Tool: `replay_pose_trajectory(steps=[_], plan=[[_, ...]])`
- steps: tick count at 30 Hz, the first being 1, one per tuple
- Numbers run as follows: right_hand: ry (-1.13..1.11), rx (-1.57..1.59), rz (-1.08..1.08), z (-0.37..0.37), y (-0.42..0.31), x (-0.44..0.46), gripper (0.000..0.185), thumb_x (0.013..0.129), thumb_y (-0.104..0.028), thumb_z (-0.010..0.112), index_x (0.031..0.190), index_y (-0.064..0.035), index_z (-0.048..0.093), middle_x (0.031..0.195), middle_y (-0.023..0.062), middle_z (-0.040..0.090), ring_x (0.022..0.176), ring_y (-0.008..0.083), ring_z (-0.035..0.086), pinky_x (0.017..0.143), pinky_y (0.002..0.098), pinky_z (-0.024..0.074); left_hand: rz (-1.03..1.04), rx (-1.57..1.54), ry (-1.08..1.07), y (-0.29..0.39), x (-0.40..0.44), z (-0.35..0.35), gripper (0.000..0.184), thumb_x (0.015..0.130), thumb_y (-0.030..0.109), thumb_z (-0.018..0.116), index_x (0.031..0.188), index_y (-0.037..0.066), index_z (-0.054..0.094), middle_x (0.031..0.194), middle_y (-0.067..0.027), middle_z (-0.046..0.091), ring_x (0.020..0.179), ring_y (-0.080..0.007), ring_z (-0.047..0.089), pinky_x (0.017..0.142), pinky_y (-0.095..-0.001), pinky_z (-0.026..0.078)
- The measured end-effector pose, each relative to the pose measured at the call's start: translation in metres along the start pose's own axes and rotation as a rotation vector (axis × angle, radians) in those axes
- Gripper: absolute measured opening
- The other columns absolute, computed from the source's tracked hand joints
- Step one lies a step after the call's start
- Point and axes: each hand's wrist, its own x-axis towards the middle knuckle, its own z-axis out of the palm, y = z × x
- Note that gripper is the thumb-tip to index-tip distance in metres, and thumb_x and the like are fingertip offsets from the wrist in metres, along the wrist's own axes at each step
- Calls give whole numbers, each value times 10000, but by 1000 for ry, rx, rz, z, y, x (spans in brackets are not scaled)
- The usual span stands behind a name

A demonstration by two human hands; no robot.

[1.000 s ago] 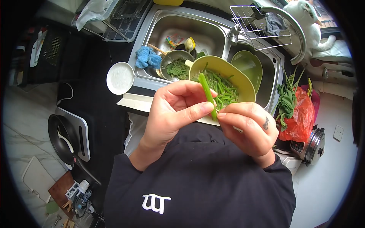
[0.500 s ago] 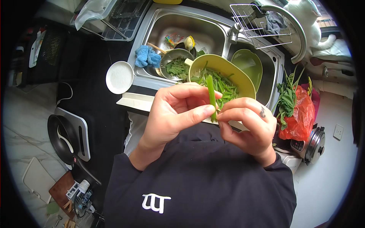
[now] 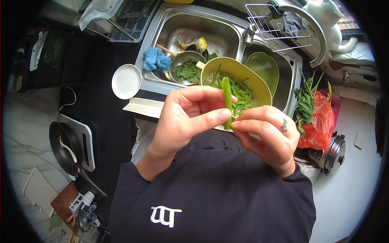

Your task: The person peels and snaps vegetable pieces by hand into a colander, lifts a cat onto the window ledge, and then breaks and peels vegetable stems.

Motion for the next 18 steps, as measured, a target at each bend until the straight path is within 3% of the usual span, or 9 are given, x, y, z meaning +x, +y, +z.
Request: replay_pose_trajectory(steps=[18], plan=[[34,-55,-37,0,0,-2,262,574,101,733,787,-23,642,758,80,642,654,197,631,556,284,509,75,1,22,-5,0,7,225,851,-33,647,1073,-44,613,980,-94,671,895,-139,650,819,-267,526]])
